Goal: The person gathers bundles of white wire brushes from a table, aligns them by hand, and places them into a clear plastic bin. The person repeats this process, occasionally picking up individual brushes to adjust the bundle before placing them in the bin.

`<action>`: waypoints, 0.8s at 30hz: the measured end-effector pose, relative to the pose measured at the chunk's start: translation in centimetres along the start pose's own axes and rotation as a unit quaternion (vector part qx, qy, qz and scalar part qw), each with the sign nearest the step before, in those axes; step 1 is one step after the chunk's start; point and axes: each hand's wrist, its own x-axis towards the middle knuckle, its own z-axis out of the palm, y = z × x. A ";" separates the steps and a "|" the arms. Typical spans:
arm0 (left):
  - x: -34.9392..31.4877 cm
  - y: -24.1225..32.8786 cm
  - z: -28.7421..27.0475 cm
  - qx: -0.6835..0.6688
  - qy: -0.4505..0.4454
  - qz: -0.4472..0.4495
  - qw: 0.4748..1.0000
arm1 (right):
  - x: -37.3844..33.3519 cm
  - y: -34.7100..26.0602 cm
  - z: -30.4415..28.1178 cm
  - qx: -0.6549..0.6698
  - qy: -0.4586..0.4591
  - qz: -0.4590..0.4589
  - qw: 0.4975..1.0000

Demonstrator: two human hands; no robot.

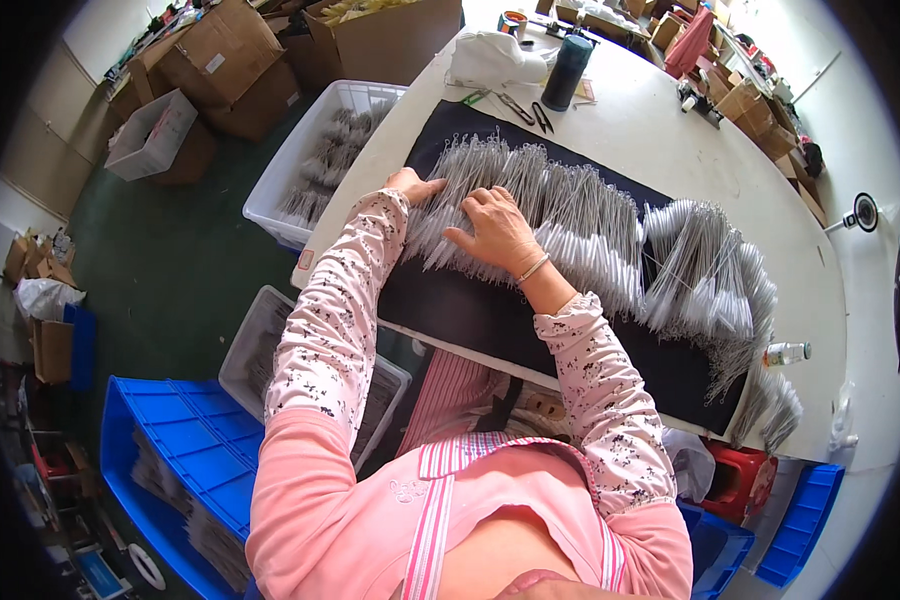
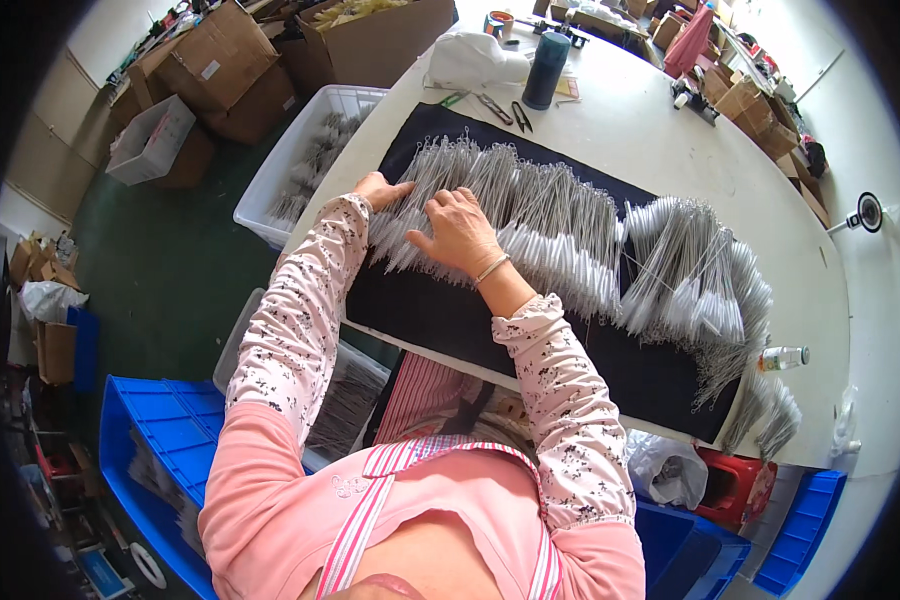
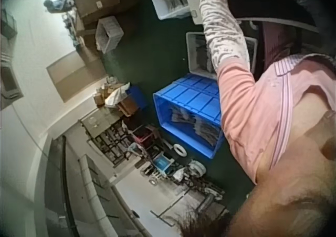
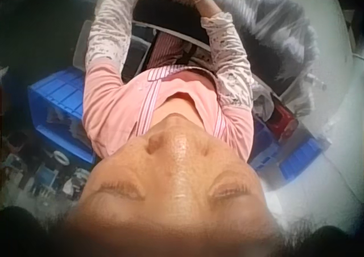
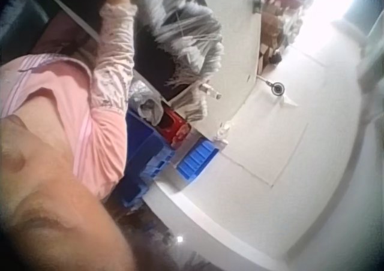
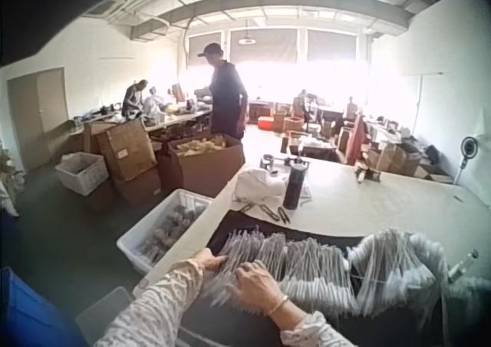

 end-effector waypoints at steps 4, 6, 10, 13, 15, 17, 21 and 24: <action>0.8 -0.4 0.5 -0.042 -0.031 0.012 0.999 | -0.1 -0.1 0.3 -0.007 0.032 -0.005 0.999; 1.7 -0.8 0.7 -0.076 -0.054 0.030 0.995 | -0.1 0.0 0.7 -0.009 0.065 -0.021 0.998; 1.8 -1.1 1.8 -0.121 0.036 0.043 0.991 | -0.2 0.0 0.8 -0.016 0.054 -0.019 0.998; 0.0 0.0 1.2 -0.073 0.091 0.026 0.993 | -0.3 0.1 0.5 -0.017 0.033 -0.007 0.999; -1.8 1.1 1.2 -0.033 0.153 0.022 0.987 | -0.3 0.1 0.6 -0.015 0.032 -0.008 0.999; -2.9 1.7 1.7 0.020 0.253 0.056 0.966 | -0.3 0.0 0.6 -0.010 0.033 -0.010 0.999; -1.9 1.6 2.1 -0.034 0.131 -0.008 0.991 | -0.2 -0.1 0.5 -0.012 0.030 -0.005 0.999; -1.1 1.3 1.6 -0.010 0.052 -0.011 0.999 | -0.2 -0.1 0.4 -0.013 0.023 0.001 1.000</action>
